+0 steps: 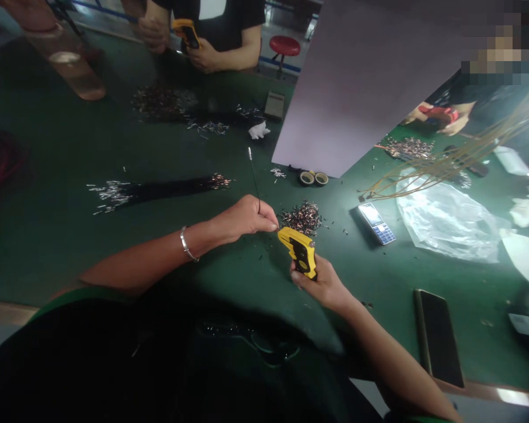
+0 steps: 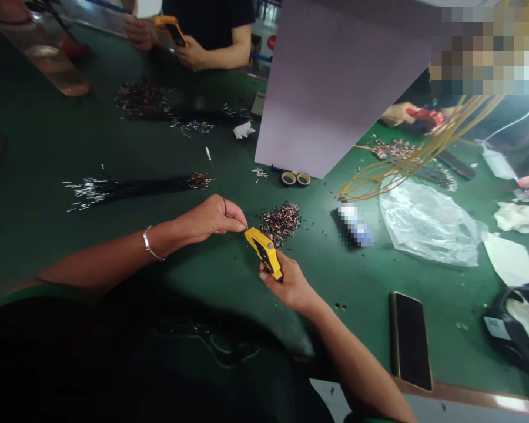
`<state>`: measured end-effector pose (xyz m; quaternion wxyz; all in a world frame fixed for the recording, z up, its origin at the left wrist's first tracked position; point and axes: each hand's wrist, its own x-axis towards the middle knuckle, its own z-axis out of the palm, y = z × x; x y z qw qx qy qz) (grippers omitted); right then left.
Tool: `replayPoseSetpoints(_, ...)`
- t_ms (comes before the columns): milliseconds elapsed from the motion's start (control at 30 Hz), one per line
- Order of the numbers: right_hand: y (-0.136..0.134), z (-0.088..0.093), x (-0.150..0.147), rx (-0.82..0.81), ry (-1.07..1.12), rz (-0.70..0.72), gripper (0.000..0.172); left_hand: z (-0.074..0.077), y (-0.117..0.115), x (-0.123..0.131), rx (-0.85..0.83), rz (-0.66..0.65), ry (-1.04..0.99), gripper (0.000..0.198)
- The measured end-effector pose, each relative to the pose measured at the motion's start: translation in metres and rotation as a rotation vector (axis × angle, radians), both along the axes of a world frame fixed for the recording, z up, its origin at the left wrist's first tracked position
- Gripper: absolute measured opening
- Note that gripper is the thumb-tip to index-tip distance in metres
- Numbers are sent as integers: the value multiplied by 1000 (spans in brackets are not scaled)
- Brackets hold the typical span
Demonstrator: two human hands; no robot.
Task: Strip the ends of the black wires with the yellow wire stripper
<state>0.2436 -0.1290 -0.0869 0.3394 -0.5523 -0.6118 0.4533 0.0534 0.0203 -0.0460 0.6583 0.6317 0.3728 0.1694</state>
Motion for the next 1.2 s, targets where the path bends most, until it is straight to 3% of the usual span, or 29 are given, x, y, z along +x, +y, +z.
replayPoseSetpoints(100, 1, -4, 0, 13, 8, -25, 15, -5, 2, 0, 108, 1, 10, 6)
replayPoseSetpoints(300, -1, -10, 4, -30, 65, -33, 19, -7, 4, -1, 70, -49, 26, 5)
replayPoseSetpoints(633, -6, -9, -2, -170, 471, -75, 29, 0, -3, 1, 3, 4, 36, 4)
replayPoseSetpoints(833, -11, 6, 1, -211, 635, -88, 26, -4, 4, 1, 30, 76, 21, 2)
replayPoseSetpoints(1000, -13, 21, 14, -49, 691, -275, 27, -7, 8, 4, -4, 188, -11, 4)
replayPoseSetpoints(1200, -7, 0, 8, -90, 596, -181, 27, -6, -1, 0, 80, 148, 25, 5)
